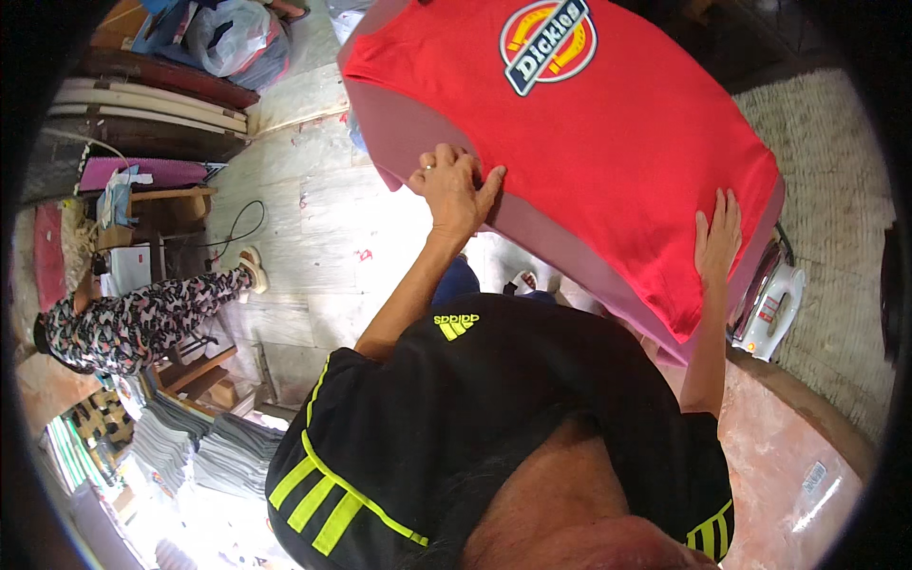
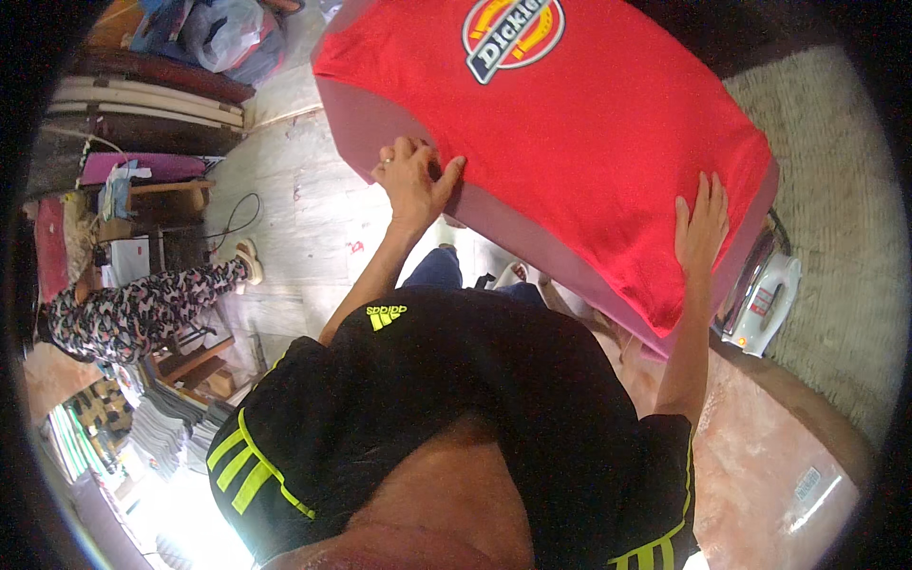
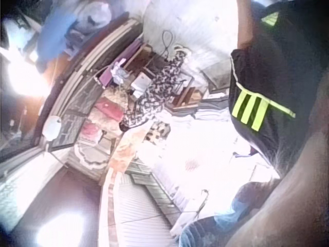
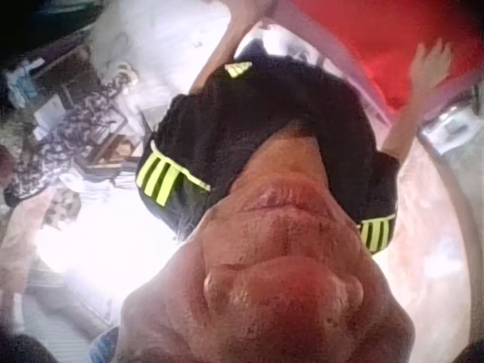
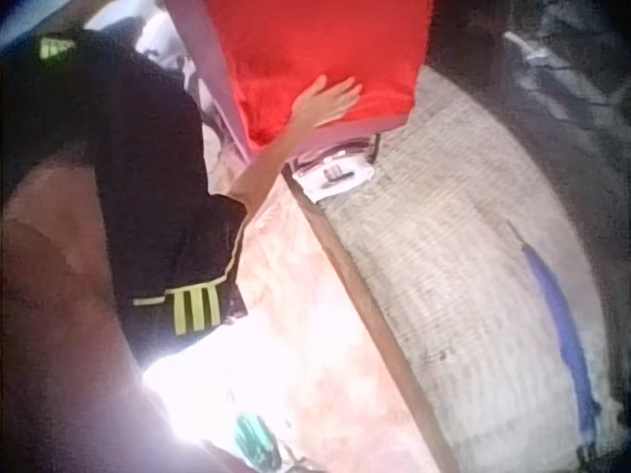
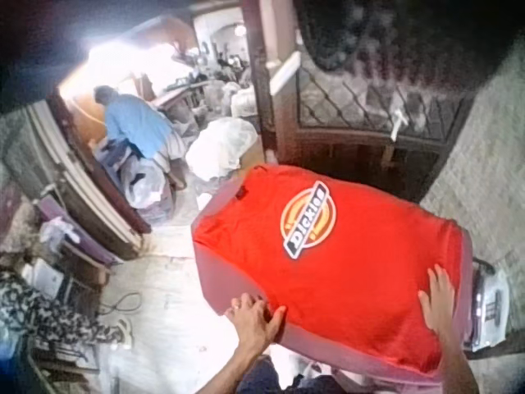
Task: The person irons a dark blue Dickies t-shirt on a pink ironing board, smoothing the fabric and using a steam iron. After finishing, they fold the shirt and place it on a nearby surface. They then pick up a red Dickies t-shirt, lay it on the board, and begin ironing it.
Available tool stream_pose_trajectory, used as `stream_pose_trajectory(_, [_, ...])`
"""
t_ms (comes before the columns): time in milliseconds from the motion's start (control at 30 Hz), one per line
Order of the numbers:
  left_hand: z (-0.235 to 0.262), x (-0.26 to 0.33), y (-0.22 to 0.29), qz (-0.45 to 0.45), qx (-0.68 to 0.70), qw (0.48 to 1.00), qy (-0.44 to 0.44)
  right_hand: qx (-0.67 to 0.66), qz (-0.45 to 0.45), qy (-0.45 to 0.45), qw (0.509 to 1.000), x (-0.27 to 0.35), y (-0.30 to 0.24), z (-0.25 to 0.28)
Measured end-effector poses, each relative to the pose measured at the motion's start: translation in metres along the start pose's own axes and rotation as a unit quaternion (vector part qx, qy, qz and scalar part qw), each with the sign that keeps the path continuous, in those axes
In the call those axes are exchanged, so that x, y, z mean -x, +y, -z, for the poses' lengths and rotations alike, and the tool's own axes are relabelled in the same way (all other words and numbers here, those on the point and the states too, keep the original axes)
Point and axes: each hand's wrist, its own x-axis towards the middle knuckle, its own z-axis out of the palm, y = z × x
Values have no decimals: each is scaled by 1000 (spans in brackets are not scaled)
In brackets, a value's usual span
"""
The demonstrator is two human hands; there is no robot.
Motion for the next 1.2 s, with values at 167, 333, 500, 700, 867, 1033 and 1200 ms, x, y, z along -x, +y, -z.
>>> stream_pose_trajectory(167, [15,-11,-21,-92,33,993,-63,20,-82,10,996,-6,-11,-22])
stream_pose_trajectory(333, [27,-95,-106,-99,28,991,86,-261,134,10,956,-45,-210,8])
stream_pose_trajectory(500, [25,-208,-170,31,-135,988,73,-250,235,-40,938,-62,-303,-3])
stream_pose_trajectory(700, [4,-249,-211,-105,138,984,36,-194,167,-77,964,-61,-317,4])
stream_pose_trajectory(867, [2,-250,-232,-58,-47,997,6,-258,107,-60,958,-56,-302,6])
stream_pose_trajectory(1033, [-26,-206,-37,-357,51,931,59,-147,-22,8,989,-51,-210,-2])
stream_pose_trajectory(1200, [-105,-133,105,-477,84,859,-164,-66,-72,-5,995,-72,-116,-5])
